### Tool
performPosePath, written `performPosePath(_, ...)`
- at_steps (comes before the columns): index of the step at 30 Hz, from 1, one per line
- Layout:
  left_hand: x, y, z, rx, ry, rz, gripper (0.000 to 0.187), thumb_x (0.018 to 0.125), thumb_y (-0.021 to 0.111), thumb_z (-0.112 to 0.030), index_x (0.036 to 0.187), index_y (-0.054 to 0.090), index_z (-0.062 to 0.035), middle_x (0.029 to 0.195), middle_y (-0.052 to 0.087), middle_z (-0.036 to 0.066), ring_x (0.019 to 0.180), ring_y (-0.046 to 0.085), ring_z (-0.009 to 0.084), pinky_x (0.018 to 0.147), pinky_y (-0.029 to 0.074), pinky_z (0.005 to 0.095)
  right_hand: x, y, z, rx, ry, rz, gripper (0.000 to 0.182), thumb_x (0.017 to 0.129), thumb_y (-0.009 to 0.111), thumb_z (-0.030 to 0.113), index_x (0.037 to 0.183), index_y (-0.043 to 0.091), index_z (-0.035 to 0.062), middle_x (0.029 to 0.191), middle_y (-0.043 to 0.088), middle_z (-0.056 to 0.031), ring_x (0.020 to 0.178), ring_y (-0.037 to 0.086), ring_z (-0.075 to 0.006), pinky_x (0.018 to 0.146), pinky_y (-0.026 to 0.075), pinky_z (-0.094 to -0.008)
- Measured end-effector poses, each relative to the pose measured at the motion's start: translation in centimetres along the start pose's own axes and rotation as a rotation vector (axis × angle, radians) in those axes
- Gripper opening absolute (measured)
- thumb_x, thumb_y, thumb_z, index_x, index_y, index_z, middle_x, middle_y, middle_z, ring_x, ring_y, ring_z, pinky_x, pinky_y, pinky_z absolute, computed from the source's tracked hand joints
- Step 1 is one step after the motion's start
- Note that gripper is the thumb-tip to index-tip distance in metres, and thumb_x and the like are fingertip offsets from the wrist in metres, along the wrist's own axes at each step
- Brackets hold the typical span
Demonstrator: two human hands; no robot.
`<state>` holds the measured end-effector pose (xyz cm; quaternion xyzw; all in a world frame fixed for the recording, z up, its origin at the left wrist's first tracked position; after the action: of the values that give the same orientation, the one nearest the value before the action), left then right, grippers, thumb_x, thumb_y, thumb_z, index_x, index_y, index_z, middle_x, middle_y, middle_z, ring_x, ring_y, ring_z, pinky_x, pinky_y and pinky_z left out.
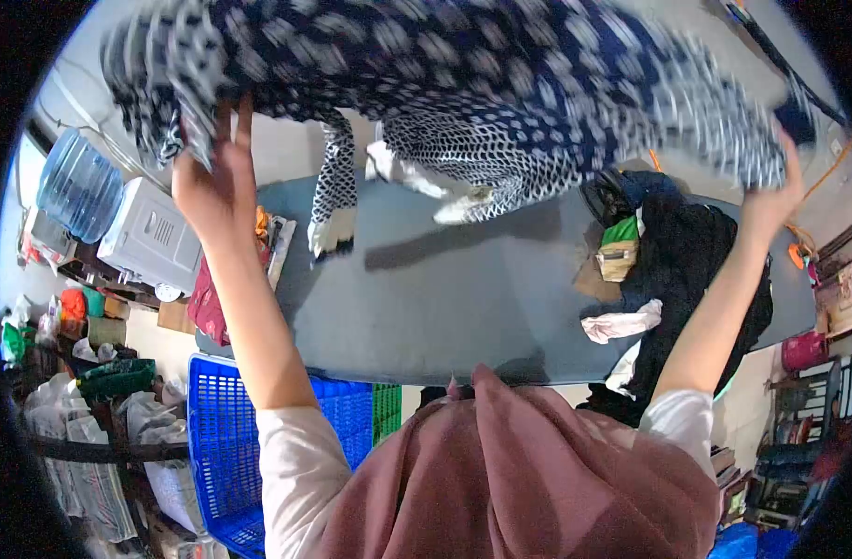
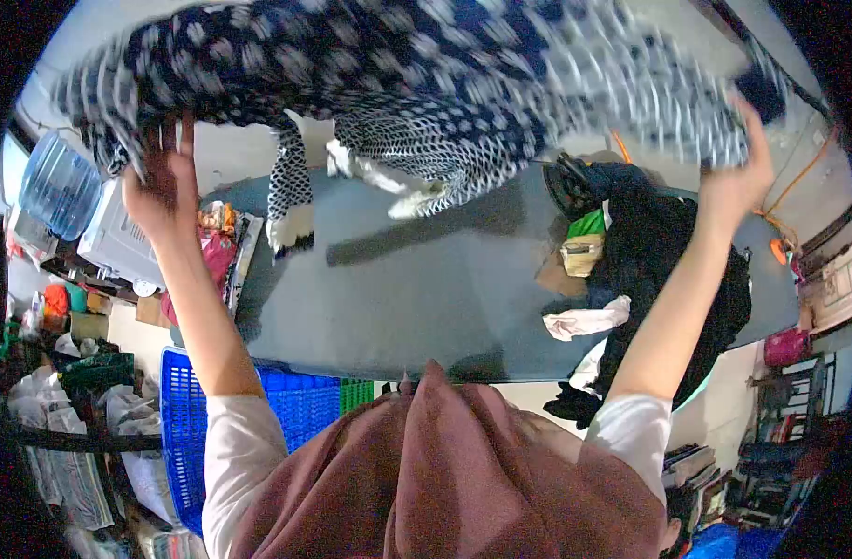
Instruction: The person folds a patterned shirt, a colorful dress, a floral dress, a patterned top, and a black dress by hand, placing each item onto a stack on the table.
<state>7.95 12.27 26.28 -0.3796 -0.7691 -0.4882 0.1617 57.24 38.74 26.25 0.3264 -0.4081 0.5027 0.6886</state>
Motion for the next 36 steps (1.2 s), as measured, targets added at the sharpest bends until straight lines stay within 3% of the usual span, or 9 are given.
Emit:
performPosePath(5, -8.7, -8.5, -0.2, 0.082, -0.165, -0.492, 0.046, 0.097, 0.041, -0.03, 0.13, 0.046, 0.0006, 0.13, 0.052, 0.011, 0.122, 0.047, 0.0256, 0.106, 0.033, 0.0402, -12.3, -4.5, 3.1, -0.299, 0.539, 0.684, 0.036, 0.058, 0.069, 0.008, 0.092, 0.064, -0.0033, 0.083, 0.063, -0.0073, 0.085, 0.059, -0.0188, 0.08, 0.046, -0.0315)
performPosePath(7, -13.3, -14.2, 0.9, 0.076, -0.297, -0.601, 0.051, 0.094, 0.043, -0.037, 0.127, 0.049, 0.0013, 0.129, 0.053, 0.012, 0.12, 0.049, 0.0265, 0.103, 0.036, 0.04, -18.4, -4.8, 3.4, 0.215, 0.871, 1.11, 0.034, 0.056, 0.079, 0.007, 0.085, 0.066, -0.0036, 0.083, 0.063, -0.0046, 0.078, 0.058, -0.0131, 0.074, 0.047, -0.0271)
performPosePath(9, -19.7, -23.0, 4.0, 0.092, -0.43, -0.682, 0.055, 0.088, 0.049, -0.042, 0.124, 0.05, -0.0004, 0.123, 0.055, 0.016, 0.114, 0.052, 0.0296, 0.099, 0.038, 0.0436, -23.2, -2.5, 5.1, 0.164, 0.498, 1.322, 0.046, 0.061, 0.083, 0.024, 0.093, 0.065, -0.0029, 0.089, 0.066, -0.0035, 0.081, 0.058, -0.0102, 0.076, 0.048, -0.0278)
performPosePath(11, -28.5, -30.0, 6.7, 0.591, -0.595, -0.753, 0.077, 0.082, 0.058, -0.045, 0.137, 0.031, 0.002, 0.132, 0.045, 0.017, 0.113, 0.051, 0.0303, 0.096, 0.039, 0.0405, -26.3, -0.4, 6.7, 0.322, 1.113, 1.429, 0.045, 0.068, 0.08, 0.023, 0.101, 0.064, -0.0028, 0.093, 0.067, -0.0066, 0.081, 0.06, -0.012, 0.076, 0.049, -0.0285)
performPosePath(18, -38.7, -20.0, 10.0, 1.583, -0.565, -0.63, 0.106, 0.059, 0.08, -0.023, 0.139, 0.018, 0.0071, 0.139, 0.027, 0.029, 0.131, 0.026, 0.0409, 0.111, 0.018, 0.0459, -33.1, 4.9, -0.8, -0.219, 0.693, 1.334, 0.047, 0.071, 0.074, 0.016, 0.112, 0.059, 0.0009, 0.11, 0.061, -0.0154, 0.097, 0.06, -0.0265, 0.087, 0.046, -0.0367)
performPosePath(25, -36.8, -26.1, 6.7, 1.125, -0.76, -0.924, 0.087, 0.061, 0.079, -0.015, 0.132, 0.034, 0.0059, 0.112, 0.052, 0.02, 0.105, 0.05, 0.0306, 0.088, 0.042, 0.0363, -39.0, 11.0, -2.5, -0.421, 0.164, 1.401, 0.081, 0.067, 0.074, 0.014, 0.138, 0.036, 0.011, 0.15, 0.02, -0.0128, 0.131, 0.031, -0.034, 0.105, 0.028, -0.049)
performPosePath(26, -36.7, -24.8, 5.4, 1.623, -0.578, -0.91, 0.073, 0.066, 0.075, -0.014, 0.127, 0.04, 0.0049, 0.107, 0.054, 0.02, 0.103, 0.051, 0.0313, 0.088, 0.042, 0.0386, -39.9, 11.6, -3.3, -0.418, 0.132, 1.358, 0.081, 0.067, 0.074, 0.014, 0.138, 0.035, 0.0112, 0.15, 0.02, -0.0127, 0.132, 0.031, -0.0338, 0.106, 0.027, -0.0487)
performPosePath(30, -34.5, -18.4, 4.4, 1.977, -0.127, -0.323, 0.05, 0.074, 0.067, -0.012, 0.118, 0.05, 0.0038, 0.107, 0.056, 0.021, 0.101, 0.052, 0.0349, 0.087, 0.042, 0.0406, -42.2, 14.2, -5.1, -0.452, -0.006, 1.287, 0.05, 0.075, 0.06, 0.004, 0.124, 0.049, 0.0065, 0.144, 0.032, -0.0139, 0.132, 0.03, -0.0316, 0.108, 0.025, -0.0486)
performPosePath(36, -39.0, -9.3, 13.4, 1.48, -0.45, 0.823, 0.08, 0.061, 0.078, -0.024, 0.132, 0.043, -0.0086, 0.121, 0.052, 0.013, 0.113, 0.049, 0.0325, 0.096, 0.039, 0.044, -40.6, 18.0, -4.2, -0.102, 0.393, 0.959, 0.026, 0.081, 0.041, 0.0, 0.105, 0.052, 0.0018, 0.085, 0.06, -0.028, 0.081, 0.057, -0.0469, 0.071, 0.043, -0.0515)
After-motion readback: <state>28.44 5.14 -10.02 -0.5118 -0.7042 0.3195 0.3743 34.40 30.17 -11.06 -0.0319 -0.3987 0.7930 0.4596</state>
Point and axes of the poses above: each hand's wrist, its own x-axis towards the middle knuckle, its own y-axis out of the palm, z = x × y, the point moved 3 cm from there along x, towards the middle knuckle
